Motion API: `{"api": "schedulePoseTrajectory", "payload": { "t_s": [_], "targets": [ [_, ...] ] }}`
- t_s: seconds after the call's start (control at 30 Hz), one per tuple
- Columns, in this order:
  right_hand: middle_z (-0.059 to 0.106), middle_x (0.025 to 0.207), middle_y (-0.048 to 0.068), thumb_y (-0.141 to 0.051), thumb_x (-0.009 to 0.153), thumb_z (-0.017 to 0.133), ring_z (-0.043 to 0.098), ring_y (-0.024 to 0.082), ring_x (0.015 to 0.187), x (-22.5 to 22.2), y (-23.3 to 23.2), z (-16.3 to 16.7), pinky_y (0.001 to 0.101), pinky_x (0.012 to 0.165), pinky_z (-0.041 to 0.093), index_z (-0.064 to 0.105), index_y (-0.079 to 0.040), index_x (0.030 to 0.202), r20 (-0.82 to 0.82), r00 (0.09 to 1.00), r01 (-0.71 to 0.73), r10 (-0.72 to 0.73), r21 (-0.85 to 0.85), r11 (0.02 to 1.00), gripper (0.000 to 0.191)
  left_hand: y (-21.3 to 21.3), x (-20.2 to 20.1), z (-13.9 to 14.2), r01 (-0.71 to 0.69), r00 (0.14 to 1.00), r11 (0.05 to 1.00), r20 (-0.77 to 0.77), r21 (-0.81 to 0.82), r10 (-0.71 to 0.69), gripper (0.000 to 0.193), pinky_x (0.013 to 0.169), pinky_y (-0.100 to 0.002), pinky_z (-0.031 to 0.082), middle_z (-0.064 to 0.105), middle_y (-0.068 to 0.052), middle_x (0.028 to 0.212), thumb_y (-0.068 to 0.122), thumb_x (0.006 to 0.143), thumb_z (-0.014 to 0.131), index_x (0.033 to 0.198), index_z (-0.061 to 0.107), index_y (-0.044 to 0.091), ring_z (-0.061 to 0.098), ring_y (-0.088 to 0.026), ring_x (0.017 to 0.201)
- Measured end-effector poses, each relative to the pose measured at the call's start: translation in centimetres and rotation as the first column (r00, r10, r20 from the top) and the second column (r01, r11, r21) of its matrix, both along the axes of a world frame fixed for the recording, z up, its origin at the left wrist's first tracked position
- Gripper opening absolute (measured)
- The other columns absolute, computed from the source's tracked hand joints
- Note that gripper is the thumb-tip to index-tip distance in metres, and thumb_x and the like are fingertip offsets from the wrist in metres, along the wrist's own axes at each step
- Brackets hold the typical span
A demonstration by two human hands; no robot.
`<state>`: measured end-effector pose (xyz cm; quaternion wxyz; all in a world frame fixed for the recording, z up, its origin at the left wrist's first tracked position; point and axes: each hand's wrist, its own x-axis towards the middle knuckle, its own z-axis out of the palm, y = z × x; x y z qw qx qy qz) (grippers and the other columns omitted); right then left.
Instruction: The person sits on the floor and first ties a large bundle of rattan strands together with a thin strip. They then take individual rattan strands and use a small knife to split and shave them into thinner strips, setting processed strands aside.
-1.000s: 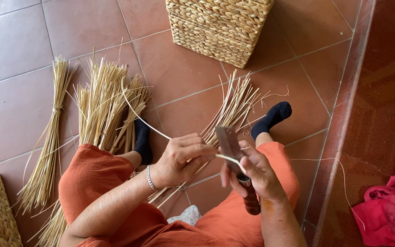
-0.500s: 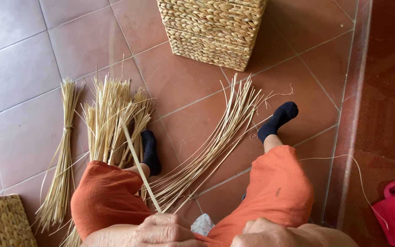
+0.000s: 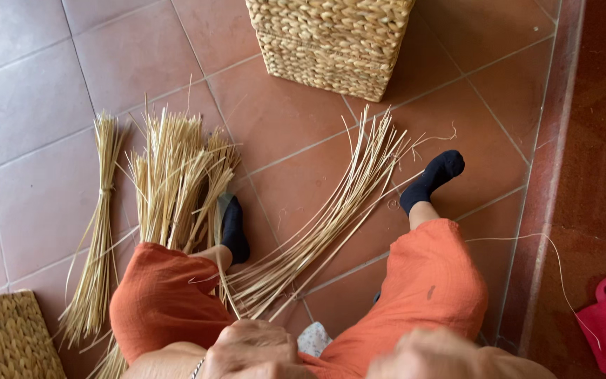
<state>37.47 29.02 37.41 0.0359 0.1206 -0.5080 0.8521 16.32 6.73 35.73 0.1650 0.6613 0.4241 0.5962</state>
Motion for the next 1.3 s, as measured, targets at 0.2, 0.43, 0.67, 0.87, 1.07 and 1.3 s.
{"api": "schedulePoseTrajectory", "payload": {
  "t_s": [0.2, 0.43, 0.67, 0.87, 1.07, 1.3],
  "targets": [
    [0.074, 0.079, 0.028, -0.027, 0.112, 0.053, 0.055, 0.017, 0.056, 0.9, -0.3, -0.2, 0.0265, 0.047, 0.045, 0.064, 0.018, 0.123, 0.148, 0.933, 0.327, -0.329, 0.039, 0.944, 0.048, 1.1, -1.2, 3.5, 0.064, 0.992, 0.964, 0.123, -0.259, -0.033, 0.011, 0.061, -0.030, 0.055, 0.071, -0.007, 0.084, 0.010, 0.104, 0.073, 0.100, 0.067, 0.001, 0.073, -0.019, 0.071],
    [0.069, 0.069, 0.024, -0.028, 0.113, 0.049, 0.046, 0.011, 0.042, -1.5, 2.4, -2.3, 0.0242, 0.038, 0.038, 0.063, 0.015, 0.123, 0.112, 0.835, 0.537, -0.539, 0.053, 0.842, 0.047, 3.3, -1.9, 3.7, 0.024, 0.989, 0.918, 0.141, -0.396, 0.035, 0.010, 0.060, -0.027, 0.056, 0.072, -0.007, 0.086, 0.006, 0.100, 0.074, 0.096, 0.066, 0.003, 0.073, -0.016, 0.071],
    [0.065, 0.071, 0.019, -0.031, 0.116, 0.042, 0.043, 0.010, 0.042, -4.4, 4.3, -3.2, 0.0240, 0.038, 0.039, 0.060, 0.007, 0.118, 0.117, 0.774, 0.611, -0.622, 0.117, 0.783, 0.042, 3.7, -2.2, 2.6, -0.059, 0.976, 0.883, 0.157, -0.466, 0.148, 0.011, 0.053, -0.025, 0.053, 0.072, -0.006, 0.075, 0.009, 0.097, 0.076, 0.094, 0.066, 0.004, 0.071, -0.012, 0.062],
    [0.062, 0.074, 0.015, -0.031, 0.118, 0.042, 0.043, 0.010, 0.044, -6.3, 6.1, -4.7, 0.0254, 0.040, 0.039, 0.059, 0.004, 0.117, 0.115, 0.766, 0.619, -0.633, 0.139, 0.773, 0.040, 4.1, -3.0, 1.8, -0.127, 0.968, 0.826, 0.114, -0.548, 0.225, 0.010, 0.048, -0.024, 0.048, 0.072, -0.007, 0.068, 0.011, 0.095, 0.076, 0.093, 0.069, 0.003, 0.066, -0.007, 0.054],
    [0.061, 0.077, 0.014, -0.032, 0.117, 0.043, 0.043, 0.010, 0.045, -7.1, 7.6, -7.4, 0.0263, 0.042, 0.039, 0.059, 0.004, 0.119, 0.166, 0.716, 0.664, -0.678, 0.140, 0.735, 0.039, 4.8, -3.5, 0.8, -0.203, 0.957, 0.768, 0.041, -0.608, 0.286, 0.016, 0.047, -0.027, 0.048, 0.071, -0.008, 0.065, 0.015, 0.093, 0.077, 0.092, 0.068, 0.002, 0.066, -0.011, 0.052],
    [0.063, 0.079, 0.013, -0.035, 0.117, 0.045, 0.041, 0.010, 0.046, -7.5, 10.3, -12.1, 0.0266, 0.043, 0.038, 0.060, 0.000, 0.119, 0.249, 0.635, 0.702, -0.731, 0.211, 0.681, 0.038, 5.8, -4.1, -0.9, -0.368, 0.923, 0.718, -0.139, -0.591, 0.359, 0.022, 0.048, -0.030, 0.053, 0.070, -0.010, 0.063, 0.021, 0.091, 0.079, 0.086, 0.066, 0.004, 0.071, -0.018, 0.053]
  ]
}}
